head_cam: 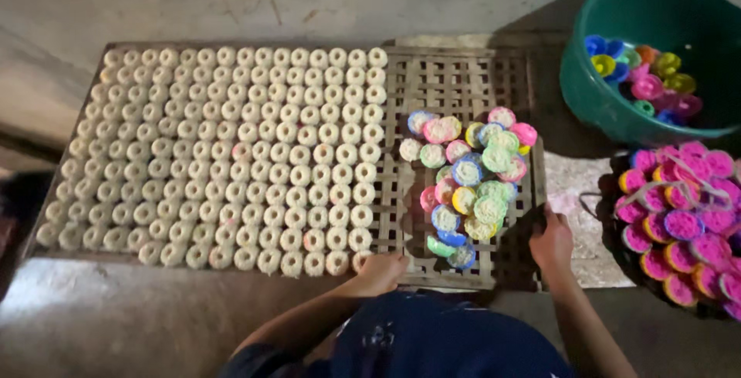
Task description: The person repeatedly picks small white doughnut-shaped items from a tray and places them into colorful plastic molds. They then transfer the assembled items into a green bucket. The process is repetitive and involves handling many small items by hand.
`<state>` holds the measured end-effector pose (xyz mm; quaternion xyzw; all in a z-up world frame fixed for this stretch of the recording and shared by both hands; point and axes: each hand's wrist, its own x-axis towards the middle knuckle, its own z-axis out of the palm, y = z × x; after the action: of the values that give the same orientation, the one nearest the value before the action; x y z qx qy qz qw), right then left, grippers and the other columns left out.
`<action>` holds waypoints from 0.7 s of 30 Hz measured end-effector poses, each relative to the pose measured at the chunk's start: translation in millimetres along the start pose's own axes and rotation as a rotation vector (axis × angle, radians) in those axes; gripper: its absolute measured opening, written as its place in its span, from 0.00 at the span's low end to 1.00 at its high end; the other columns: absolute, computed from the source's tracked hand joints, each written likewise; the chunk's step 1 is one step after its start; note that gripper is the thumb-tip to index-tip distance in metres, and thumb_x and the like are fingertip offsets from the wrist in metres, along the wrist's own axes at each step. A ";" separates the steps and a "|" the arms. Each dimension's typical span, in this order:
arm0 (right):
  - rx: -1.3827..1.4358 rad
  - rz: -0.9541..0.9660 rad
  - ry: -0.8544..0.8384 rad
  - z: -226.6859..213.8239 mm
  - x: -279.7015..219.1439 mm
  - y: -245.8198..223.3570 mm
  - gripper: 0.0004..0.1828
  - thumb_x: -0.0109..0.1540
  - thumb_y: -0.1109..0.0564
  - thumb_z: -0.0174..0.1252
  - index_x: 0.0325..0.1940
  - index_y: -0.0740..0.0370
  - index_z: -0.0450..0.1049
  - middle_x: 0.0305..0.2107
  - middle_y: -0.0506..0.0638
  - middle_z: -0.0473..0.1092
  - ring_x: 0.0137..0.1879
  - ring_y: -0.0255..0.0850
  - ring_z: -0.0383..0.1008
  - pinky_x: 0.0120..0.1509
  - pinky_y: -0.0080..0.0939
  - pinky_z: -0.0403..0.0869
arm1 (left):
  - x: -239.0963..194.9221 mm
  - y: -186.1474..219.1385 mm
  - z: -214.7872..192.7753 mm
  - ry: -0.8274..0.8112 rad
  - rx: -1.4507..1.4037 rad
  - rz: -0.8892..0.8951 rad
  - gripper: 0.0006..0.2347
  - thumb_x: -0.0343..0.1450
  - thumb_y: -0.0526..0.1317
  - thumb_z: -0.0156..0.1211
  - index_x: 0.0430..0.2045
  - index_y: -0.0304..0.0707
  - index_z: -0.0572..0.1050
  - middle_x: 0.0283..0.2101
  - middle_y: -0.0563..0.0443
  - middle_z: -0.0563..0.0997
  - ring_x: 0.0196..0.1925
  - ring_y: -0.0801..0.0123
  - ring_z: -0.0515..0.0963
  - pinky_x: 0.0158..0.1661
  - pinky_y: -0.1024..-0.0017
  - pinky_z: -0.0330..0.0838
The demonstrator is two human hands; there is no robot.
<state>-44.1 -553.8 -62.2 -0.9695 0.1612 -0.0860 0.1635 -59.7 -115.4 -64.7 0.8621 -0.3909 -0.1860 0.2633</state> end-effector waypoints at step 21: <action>0.373 -0.483 -0.487 42.3 215.9 -88.5 0.27 0.61 0.42 0.62 0.59 0.57 0.73 0.45 0.57 0.77 0.49 0.51 0.78 0.53 0.51 0.75 | 308.2 -54.6 -120.3 0.067 0.211 -0.405 0.22 0.75 0.60 0.50 0.59 0.52 0.75 0.61 0.49 0.78 0.63 0.55 0.77 0.58 0.48 0.73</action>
<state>191.9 -536.0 -46.4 -0.9251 -0.1336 0.0829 0.3456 227.8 -285.8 -37.5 0.9514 -0.2184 -0.1642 0.1418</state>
